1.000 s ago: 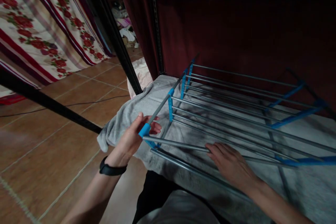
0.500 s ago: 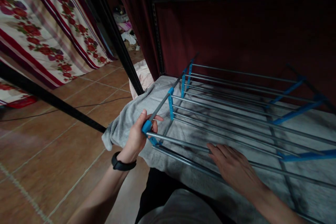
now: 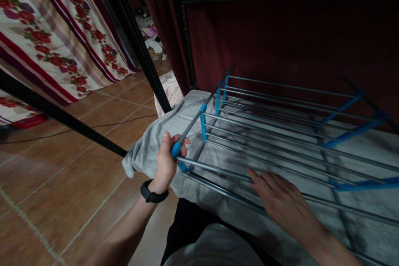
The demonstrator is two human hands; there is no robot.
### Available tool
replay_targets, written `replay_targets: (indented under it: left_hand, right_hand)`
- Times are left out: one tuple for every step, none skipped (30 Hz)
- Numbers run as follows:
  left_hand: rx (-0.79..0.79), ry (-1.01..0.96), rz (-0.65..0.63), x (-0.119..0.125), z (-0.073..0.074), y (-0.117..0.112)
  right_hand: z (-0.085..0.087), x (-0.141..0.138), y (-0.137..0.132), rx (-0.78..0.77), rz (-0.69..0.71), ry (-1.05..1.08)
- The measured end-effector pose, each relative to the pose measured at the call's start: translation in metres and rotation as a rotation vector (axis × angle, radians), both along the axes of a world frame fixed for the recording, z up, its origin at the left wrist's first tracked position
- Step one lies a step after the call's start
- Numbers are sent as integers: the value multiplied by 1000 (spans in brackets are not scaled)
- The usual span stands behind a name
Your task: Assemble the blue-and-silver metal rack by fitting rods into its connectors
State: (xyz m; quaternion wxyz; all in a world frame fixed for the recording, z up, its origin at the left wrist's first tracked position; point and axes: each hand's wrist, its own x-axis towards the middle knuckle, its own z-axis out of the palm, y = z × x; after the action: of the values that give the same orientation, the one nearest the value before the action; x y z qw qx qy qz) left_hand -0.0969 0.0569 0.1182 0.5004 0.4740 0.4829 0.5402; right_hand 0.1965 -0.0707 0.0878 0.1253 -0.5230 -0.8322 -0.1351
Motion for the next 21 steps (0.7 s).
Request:
replay_targets:
  left_hand:
    - [5,0,11,0,0,0]
    - [7,0,19,1,0,-1]
    - [7,-2,21,0,0,-1]
    - [1,-7,13,0,1,0]
    - [-11,-15,-5,-1,2,0]
    - [-27,-22,-30,-3,4,0]
    - [-43,-25,-59,-4,5,0]
    - [-55,-22,-87,-5,7,0]
    - [-64,-14,-109,-6,8,0]
    - [-70,-2,-123,-7,10,0]
    - [-74,12,-127,-7,11,0]
    - [-74,24,-124,-6,11,0]
    - [-68,32,-112,-6,11,0]
    - [-57,36,-100,-5,10,0]
    - [-44,38,-86,-4,9,0]
    - [-33,40,-77,-5,7,0]
    - [-27,44,-70,-5,5,0]
    - [-28,54,-65,-7,2,0]
    - [-36,69,-58,-9,1,0]
    - [-35,88,-45,-11,0,1]
    - [-28,120,-42,-13,-1,1]
  right_hand:
    - [1,0,0,2,-2,-2]
    - [1,0,0,2,-5,-4]
    - [1,0,0,2,-6,-7]
    - [2,0,0,-1,-4,-7]
    - [2,-1,0,-6,1,-6]
    - [1,-1,1,-11,6,-3]
    - [1,-2,1,-12,11,1]
    - [1,-2,1,-12,13,6]
    - [1,-3,1,-12,9,8]
    - [1,-3,1,-11,4,8]
    - [1,-4,0,-9,0,7]
    - [2,-4,0,-7,-1,7]
    - [3,-5,-1,-7,-1,9]
    - [5,-6,-1,-7,-2,12]
    - [7,-7,-2,-8,-5,19]
    - [9,-9,-3,-13,-9,27]
    - [12,-11,-5,-22,-20,35]
    - [15,-14,-6,-37,-34,42]
    - [18,-17,-8,-51,-49,50]
    - [21,-20,-9,-69,-67,57]
    - [23,-24,-10,-84,-85,65]
